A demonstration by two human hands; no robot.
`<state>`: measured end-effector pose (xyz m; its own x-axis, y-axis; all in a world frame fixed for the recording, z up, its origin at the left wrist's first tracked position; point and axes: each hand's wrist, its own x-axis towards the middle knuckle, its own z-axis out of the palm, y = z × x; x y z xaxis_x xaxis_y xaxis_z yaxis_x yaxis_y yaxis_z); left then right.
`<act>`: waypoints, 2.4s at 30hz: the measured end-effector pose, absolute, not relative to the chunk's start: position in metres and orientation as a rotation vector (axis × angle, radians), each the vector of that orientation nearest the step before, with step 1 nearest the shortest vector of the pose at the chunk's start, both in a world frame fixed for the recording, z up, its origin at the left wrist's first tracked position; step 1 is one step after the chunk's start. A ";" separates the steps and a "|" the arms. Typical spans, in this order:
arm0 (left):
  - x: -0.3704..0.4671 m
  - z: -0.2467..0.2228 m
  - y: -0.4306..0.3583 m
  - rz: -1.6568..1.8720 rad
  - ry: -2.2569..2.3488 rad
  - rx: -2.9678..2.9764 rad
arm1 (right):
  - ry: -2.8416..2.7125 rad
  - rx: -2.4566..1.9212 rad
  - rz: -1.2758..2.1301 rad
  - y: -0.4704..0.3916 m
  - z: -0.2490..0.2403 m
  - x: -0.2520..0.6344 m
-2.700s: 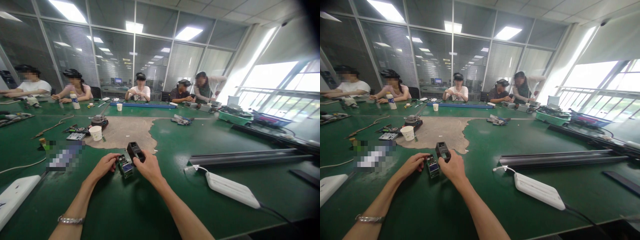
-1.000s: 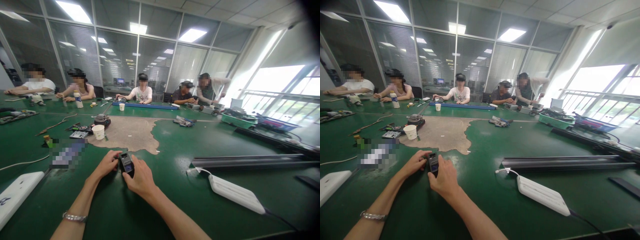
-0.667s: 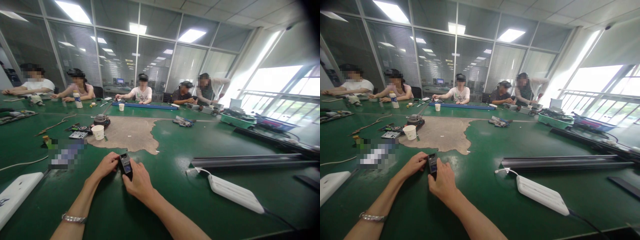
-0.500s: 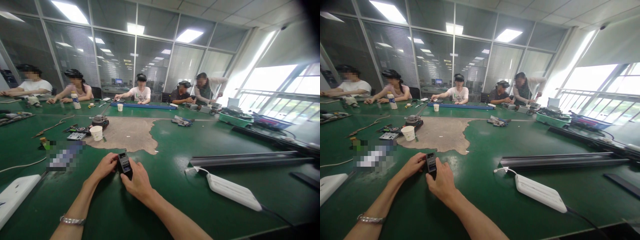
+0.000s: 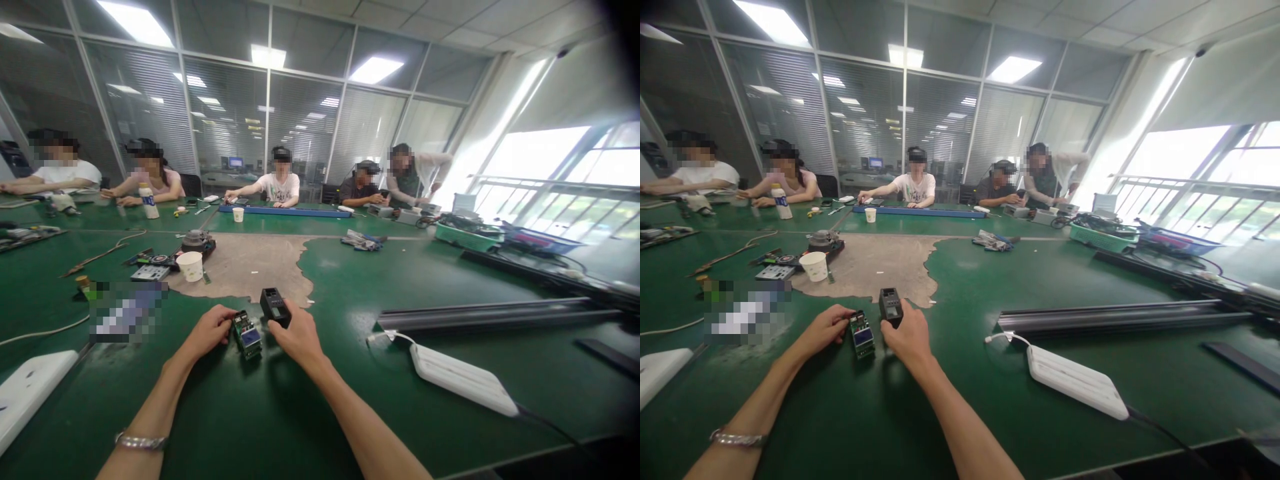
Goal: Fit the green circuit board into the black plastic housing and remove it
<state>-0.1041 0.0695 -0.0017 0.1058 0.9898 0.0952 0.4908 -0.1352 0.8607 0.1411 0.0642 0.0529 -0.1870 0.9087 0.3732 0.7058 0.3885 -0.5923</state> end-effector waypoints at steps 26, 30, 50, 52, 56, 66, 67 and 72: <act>-0.104 -0.001 0.069 0.980 1.452 1.685 | -1.915 -1.214 0.553 0.049 0.068 0.134; -0.105 -0.003 0.071 0.974 1.430 1.712 | -1.946 -1.134 0.568 0.037 0.071 0.125; -0.102 0.005 0.065 0.931 1.293 1.695 | -2.127 -1.144 0.282 0.027 0.068 0.108; -0.103 0.004 0.066 0.936 1.300 1.683 | -2.152 -1.160 0.280 0.027 0.066 0.108; -0.105 0.001 0.068 0.991 1.357 1.655 | -2.208 -1.151 0.262 0.026 0.061 0.106; -0.104 0.002 0.069 0.988 1.412 1.565 | -2.249 -1.311 0.223 0.028 0.039 0.108; -0.104 0.002 0.069 0.976 1.405 1.592 | -2.254 -1.321 0.213 0.029 0.036 0.108; -0.104 0.001 0.070 0.980 1.390 1.652 | -2.242 -1.345 0.248 0.031 0.030 0.108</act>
